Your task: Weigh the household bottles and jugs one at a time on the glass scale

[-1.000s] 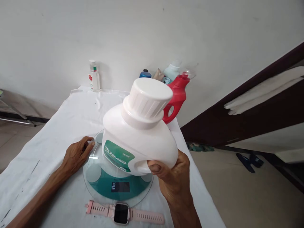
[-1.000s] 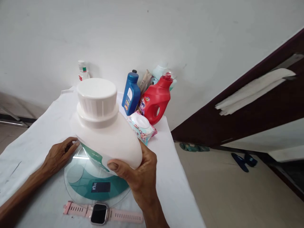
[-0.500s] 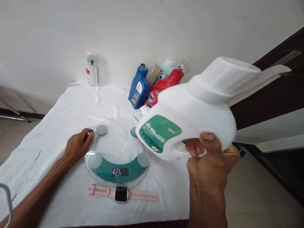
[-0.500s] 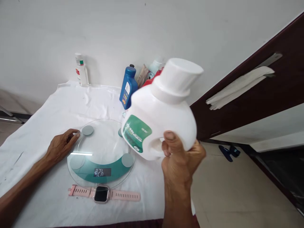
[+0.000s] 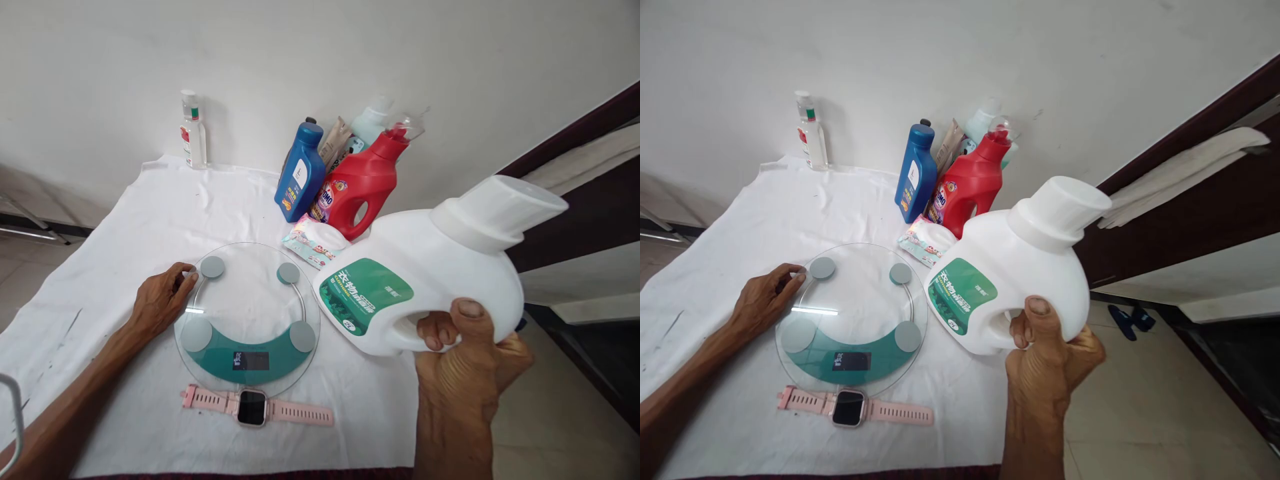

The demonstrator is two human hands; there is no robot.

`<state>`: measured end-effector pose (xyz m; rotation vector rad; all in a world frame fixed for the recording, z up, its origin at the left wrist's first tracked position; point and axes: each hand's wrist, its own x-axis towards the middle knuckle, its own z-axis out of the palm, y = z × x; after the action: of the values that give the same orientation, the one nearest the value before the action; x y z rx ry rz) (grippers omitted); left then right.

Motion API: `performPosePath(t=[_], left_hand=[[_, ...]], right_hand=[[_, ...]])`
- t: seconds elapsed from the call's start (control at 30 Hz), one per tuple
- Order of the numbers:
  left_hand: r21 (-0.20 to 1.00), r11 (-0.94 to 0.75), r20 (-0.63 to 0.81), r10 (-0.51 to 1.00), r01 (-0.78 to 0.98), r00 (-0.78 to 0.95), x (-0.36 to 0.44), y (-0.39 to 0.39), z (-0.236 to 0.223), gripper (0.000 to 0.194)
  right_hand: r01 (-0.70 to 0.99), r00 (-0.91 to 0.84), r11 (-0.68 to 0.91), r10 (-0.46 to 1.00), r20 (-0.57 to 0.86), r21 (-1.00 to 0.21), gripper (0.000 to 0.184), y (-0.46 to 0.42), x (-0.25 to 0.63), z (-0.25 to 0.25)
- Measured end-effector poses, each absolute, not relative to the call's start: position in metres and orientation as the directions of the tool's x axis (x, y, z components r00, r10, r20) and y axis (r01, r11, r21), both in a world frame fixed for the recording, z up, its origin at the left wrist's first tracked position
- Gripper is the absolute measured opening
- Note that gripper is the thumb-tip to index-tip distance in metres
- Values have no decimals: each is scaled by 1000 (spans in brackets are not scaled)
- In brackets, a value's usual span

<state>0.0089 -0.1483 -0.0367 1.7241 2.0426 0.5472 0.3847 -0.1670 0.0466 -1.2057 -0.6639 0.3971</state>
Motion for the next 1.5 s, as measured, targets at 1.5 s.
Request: performPosePath(t=[1.5], left_hand=[[660, 86, -69, 996, 746, -53, 5, -155, -58, 33]], right_hand=[[524, -54, 232, 969, 240, -819, 67, 120, 77, 21]])
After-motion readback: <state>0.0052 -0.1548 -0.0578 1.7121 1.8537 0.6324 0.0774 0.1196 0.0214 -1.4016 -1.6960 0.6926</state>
